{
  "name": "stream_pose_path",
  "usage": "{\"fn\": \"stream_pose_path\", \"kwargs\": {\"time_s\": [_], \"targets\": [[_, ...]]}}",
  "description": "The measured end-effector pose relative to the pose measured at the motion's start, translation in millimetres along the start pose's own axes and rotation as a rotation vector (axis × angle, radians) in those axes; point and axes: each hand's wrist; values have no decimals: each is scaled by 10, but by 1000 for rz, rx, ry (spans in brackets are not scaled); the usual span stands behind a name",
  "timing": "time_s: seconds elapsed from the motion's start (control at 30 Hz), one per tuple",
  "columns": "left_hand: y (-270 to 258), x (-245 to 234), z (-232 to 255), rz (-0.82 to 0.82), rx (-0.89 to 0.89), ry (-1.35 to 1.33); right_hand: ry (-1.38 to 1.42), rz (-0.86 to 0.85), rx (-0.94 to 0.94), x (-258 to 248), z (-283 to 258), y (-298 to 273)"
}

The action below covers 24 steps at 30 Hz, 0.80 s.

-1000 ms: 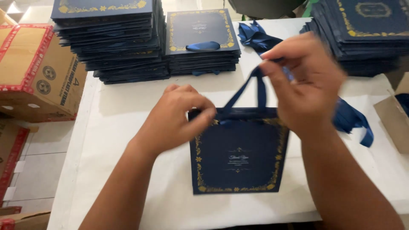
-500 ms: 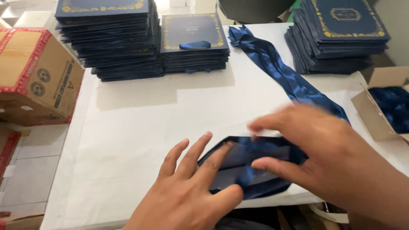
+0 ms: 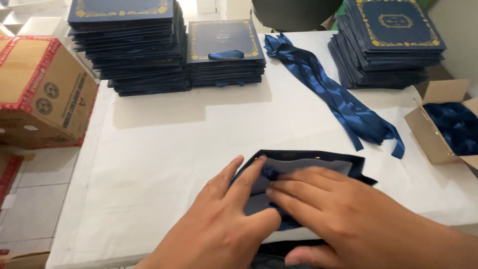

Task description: Threading and tying blue satin ribbons onto gift bags to create handles and decorative bows.

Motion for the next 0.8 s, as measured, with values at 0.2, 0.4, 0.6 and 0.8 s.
{"fn": "stream_pose_path", "kwargs": {"time_s": [0.2, 0.4, 0.6, 0.8], "targets": [[-61, 77, 37, -98, -119, -8, -20, -271, 294, 76, 116, 23], [28, -70, -36, 25, -112, -160, 0, 298, 119, -261, 69, -103], [-23, -85, -203, 251, -185, -252, 299, 1001, 16, 567, 1027, -648], [-9, 25, -648, 536, -350, -349, 608, 414, 522, 1359, 1029, -789]]}}
Point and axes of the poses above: each hand's wrist, its own y-axis towards the middle knuckle, its own x-axis out of the palm, z = x × y, and after that the axes turned 2 degrees about -x, right-handed
